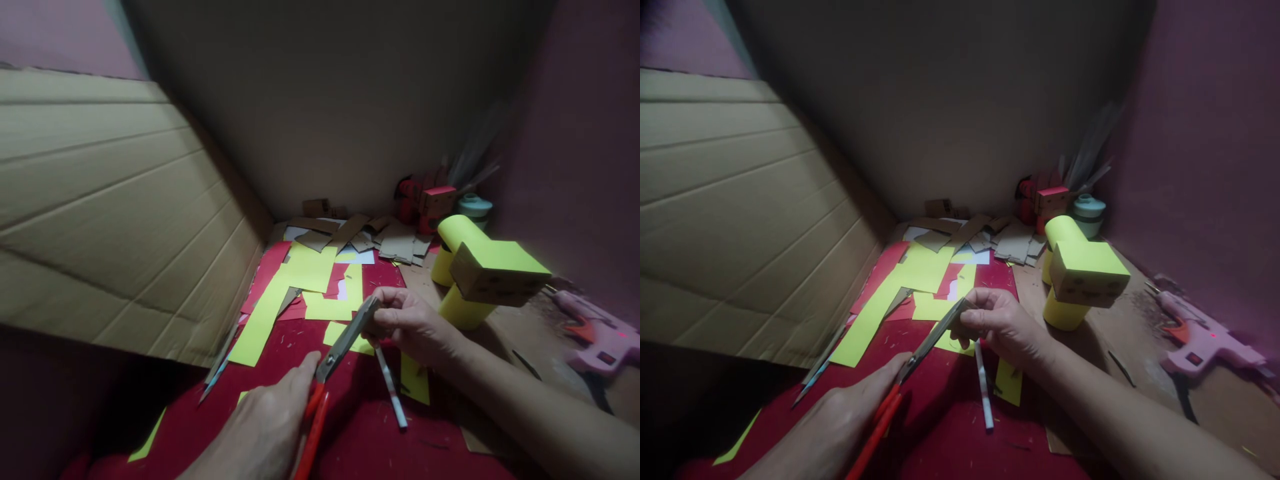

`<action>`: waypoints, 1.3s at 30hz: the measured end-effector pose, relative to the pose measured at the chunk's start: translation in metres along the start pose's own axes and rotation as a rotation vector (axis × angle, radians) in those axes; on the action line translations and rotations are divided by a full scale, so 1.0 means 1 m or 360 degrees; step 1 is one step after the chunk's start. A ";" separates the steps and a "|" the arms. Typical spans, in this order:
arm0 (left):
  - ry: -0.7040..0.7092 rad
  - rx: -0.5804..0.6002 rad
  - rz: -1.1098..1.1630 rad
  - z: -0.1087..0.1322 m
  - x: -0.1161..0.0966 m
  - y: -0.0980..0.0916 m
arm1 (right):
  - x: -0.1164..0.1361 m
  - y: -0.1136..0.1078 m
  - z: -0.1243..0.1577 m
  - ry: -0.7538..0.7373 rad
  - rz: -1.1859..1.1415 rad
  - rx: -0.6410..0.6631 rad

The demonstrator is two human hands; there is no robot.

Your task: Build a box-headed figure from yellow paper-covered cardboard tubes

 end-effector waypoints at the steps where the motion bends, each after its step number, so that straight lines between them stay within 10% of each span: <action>1: -0.0010 0.0022 -0.0012 0.001 0.002 0.002 | 0.000 0.000 0.000 0.0007 -0.0005 -0.0005; 28: -0.0039 0.0027 0.0220 0.001 0.009 0.013 | 0.001 0.000 -0.001 0.0020 -0.0070 0.0028; 39: -0.0285 -0.0301 0.0665 -0.008 0.012 -0.008 | -0.006 0.005 0.000 0.0047 0.0007 0.0089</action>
Point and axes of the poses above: each hand's wrist, its own z-axis away from the middle knuckle, its own y-axis out of the palm, x = y × z, the point moved 8 cm from there along -z, towards the middle knuckle, and after that the axes turned 9 degrees about -x, right-handed, at the moved point
